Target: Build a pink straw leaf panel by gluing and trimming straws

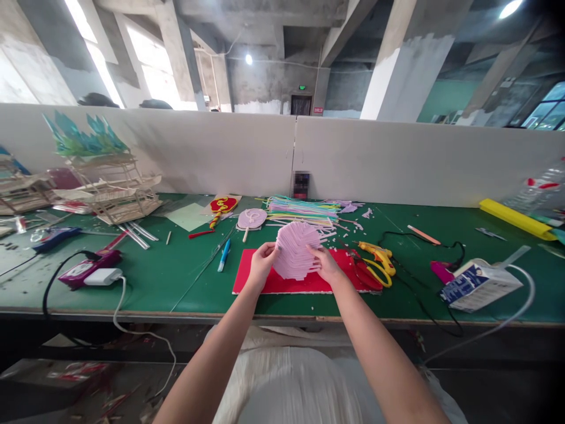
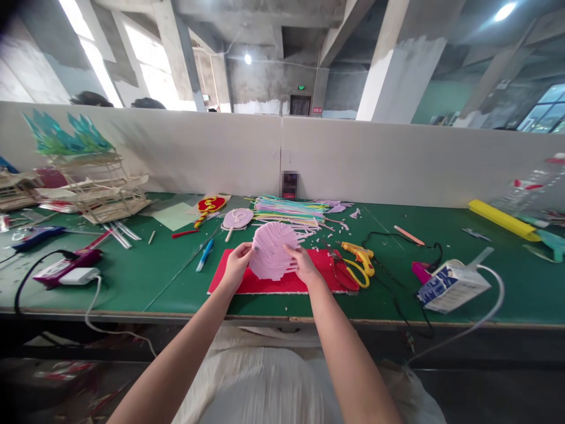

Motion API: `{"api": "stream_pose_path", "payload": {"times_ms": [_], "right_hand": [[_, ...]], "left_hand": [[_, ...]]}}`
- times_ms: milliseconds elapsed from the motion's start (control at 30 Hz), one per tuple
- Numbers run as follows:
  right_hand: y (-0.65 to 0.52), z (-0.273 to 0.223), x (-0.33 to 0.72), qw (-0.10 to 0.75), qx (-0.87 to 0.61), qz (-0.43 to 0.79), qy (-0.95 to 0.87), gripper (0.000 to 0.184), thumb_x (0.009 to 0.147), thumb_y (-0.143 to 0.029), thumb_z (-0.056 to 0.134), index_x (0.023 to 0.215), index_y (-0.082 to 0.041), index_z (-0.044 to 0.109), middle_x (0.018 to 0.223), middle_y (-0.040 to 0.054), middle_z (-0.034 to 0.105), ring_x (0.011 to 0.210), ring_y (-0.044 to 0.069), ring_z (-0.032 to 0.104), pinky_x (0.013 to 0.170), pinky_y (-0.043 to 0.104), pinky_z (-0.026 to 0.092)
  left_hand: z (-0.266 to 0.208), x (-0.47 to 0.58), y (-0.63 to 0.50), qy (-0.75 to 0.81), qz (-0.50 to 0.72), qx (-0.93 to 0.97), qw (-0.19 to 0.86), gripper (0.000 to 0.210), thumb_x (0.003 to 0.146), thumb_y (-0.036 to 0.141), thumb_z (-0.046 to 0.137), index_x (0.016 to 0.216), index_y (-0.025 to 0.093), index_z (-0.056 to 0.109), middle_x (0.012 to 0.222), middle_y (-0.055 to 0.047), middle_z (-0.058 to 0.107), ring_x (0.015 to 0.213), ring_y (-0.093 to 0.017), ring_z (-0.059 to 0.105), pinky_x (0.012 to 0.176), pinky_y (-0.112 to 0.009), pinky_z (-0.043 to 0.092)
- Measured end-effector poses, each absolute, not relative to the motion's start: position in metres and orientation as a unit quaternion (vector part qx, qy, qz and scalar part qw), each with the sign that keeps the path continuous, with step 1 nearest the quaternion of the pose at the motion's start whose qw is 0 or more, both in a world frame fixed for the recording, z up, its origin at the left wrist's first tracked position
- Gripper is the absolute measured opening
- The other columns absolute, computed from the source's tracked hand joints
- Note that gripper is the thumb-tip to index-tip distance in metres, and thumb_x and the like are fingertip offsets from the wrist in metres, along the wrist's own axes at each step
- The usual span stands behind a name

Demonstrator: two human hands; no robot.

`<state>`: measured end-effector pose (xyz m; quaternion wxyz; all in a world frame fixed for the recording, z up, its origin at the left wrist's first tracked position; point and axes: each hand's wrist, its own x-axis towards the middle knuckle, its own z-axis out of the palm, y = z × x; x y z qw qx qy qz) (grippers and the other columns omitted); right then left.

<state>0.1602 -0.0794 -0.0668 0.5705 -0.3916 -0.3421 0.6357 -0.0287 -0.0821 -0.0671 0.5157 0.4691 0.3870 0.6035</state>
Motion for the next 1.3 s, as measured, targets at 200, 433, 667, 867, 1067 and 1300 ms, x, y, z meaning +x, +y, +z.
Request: {"api": "stream_pose_path", "payload": {"times_ms": [200, 433, 667, 867, 1067, 1300], "right_hand": [[-0.0778, -0.0680, 0.1591, 0.573, -0.383, 0.634, -0.350, 0.043, 0.053, -0.034, 0.085, 0.092, -0.024, 0.070, 0.069, -0.0029, 0.073, 0.077, 0.024, 0.070, 0.064, 0.034, 0.052], [-0.0789, -0.0694, 0.1580, 0.568, -0.377, 0.634, -0.365, 0.036, 0.055, -0.034, 0.083, 0.086, -0.023, 0.070, 0.076, -0.0006, 0.075, 0.086, 0.026, 0.070, 0.071, 0.034, 0.052], [-0.0781, -0.0708, 0.1579, 0.565, -0.372, 0.634, -0.375, 0.036, 0.055, -0.034, 0.083, 0.087, -0.022, 0.070, 0.080, 0.0004, 0.076, 0.090, 0.026, 0.069, 0.075, 0.035, 0.053], [-0.0761, -0.0728, 0.1580, 0.566, -0.367, 0.635, -0.377, 0.040, 0.055, -0.034, 0.083, 0.091, -0.023, 0.070, 0.083, 0.0000, 0.076, 0.090, 0.025, 0.069, 0.078, 0.035, 0.052], [-0.0763, -0.0731, 0.1574, 0.566, -0.367, 0.633, -0.379, 0.048, 0.054, -0.034, 0.084, 0.098, -0.023, 0.070, 0.084, 0.0005, 0.076, 0.087, 0.025, 0.070, 0.078, 0.036, 0.052], [-0.0774, -0.0717, 0.1565, 0.567, -0.364, 0.634, -0.380, 0.048, 0.054, -0.034, 0.084, 0.099, -0.024, 0.070, 0.084, -0.0001, 0.076, 0.088, 0.025, 0.070, 0.078, 0.035, 0.052]], "left_hand": [[-0.0660, -0.0289, -0.0832, 0.409, 0.603, 0.467, 0.501, 0.033, 0.065, 0.043, 0.073, 0.083, 0.016, 0.069, 0.076, -0.003, 0.068, 0.066, -0.014, 0.058, 0.056, -0.021, 0.040], [-0.0605, -0.0275, -0.0876, 0.429, 0.601, 0.471, 0.483, 0.035, 0.062, 0.047, 0.075, 0.080, 0.017, 0.070, 0.072, -0.002, 0.067, 0.064, -0.015, 0.057, 0.055, -0.022, 0.040], [-0.0603, -0.0283, -0.0873, 0.450, 0.593, 0.489, 0.454, 0.034, 0.061, 0.048, 0.074, 0.073, 0.017, 0.069, 0.064, -0.001, 0.064, 0.061, -0.015, 0.056, 0.054, -0.022, 0.040], [-0.0621, -0.0294, -0.0859, 0.457, 0.592, 0.493, 0.445, 0.035, 0.065, 0.050, 0.071, 0.074, 0.016, 0.068, 0.065, -0.001, 0.063, 0.061, -0.014, 0.052, 0.054, -0.021, 0.038], [-0.0623, -0.0310, -0.0858, 0.469, 0.600, 0.484, 0.431, 0.039, 0.066, 0.055, 0.068, 0.072, 0.017, 0.068, 0.063, 0.000, 0.058, 0.060, -0.014, 0.048, 0.052, -0.021, 0.036], [-0.0688, -0.0320, -0.0826, 0.451, 0.610, 0.464, 0.458, 0.049, 0.070, 0.066, 0.060, 0.067, 0.017, 0.063, 0.058, 0.001, 0.050, 0.054, -0.011, 0.041, 0.047, -0.021, 0.032]]}}
